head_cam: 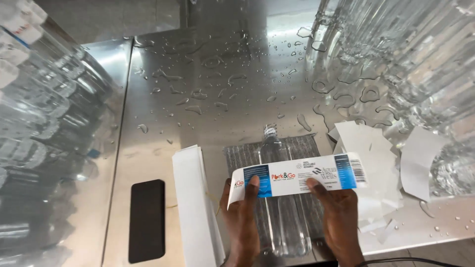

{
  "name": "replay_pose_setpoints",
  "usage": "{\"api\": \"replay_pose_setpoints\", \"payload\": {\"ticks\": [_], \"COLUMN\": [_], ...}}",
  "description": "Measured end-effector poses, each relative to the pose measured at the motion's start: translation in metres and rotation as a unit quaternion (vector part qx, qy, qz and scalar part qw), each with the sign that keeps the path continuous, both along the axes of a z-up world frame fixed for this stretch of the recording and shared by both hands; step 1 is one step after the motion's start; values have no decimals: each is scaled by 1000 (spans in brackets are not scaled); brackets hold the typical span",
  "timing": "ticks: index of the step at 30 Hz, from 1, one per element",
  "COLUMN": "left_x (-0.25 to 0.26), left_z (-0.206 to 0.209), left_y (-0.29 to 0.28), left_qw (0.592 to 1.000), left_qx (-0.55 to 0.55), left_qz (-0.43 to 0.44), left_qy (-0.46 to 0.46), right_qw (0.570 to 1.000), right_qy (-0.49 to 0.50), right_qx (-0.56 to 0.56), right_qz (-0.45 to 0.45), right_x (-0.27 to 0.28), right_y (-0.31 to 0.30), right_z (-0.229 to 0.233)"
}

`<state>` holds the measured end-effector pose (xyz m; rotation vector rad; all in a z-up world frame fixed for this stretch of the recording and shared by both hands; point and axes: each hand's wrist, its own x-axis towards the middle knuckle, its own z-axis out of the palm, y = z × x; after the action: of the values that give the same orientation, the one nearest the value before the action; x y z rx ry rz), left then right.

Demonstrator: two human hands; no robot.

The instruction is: Manually applying labels to plastic water bottles at a production station.

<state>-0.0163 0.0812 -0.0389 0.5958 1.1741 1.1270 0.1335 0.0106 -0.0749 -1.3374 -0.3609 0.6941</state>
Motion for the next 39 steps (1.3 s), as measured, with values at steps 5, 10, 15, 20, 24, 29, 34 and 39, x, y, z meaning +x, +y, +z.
{"api": "replay_pose_setpoints", "payload": {"ticks": [5,10,15,20,24,29,34,39], "left_x": [14,17,14,18,18,28,28,25], "left_z": [7,-10,-55,-59,-61,-26,-25,-43], "left_y": [42,53,43,43,44,58,60,54], "left_qw": [992,987,991,990,986,980,981,984], "left_qx": [-111,-152,-123,-138,-159,-196,-192,-176], "left_qz": [-14,-34,-39,-16,-9,21,19,-2], "left_qy": [62,48,39,25,49,-7,8,38], "right_qw": [997,994,987,977,984,978,969,982], "right_qy": [43,66,108,149,135,150,174,115], "right_qx": [-66,-86,-117,-153,-117,-139,-169,-148], "right_qz": [-1,14,-1,-17,-11,-36,-52,-24], "right_x": [6,13,24,27,28,25,24,25], "right_y": [35,46,48,52,50,56,58,54], "right_z": [-8,-6,-13,-1,-10,-3,2,-4]}}
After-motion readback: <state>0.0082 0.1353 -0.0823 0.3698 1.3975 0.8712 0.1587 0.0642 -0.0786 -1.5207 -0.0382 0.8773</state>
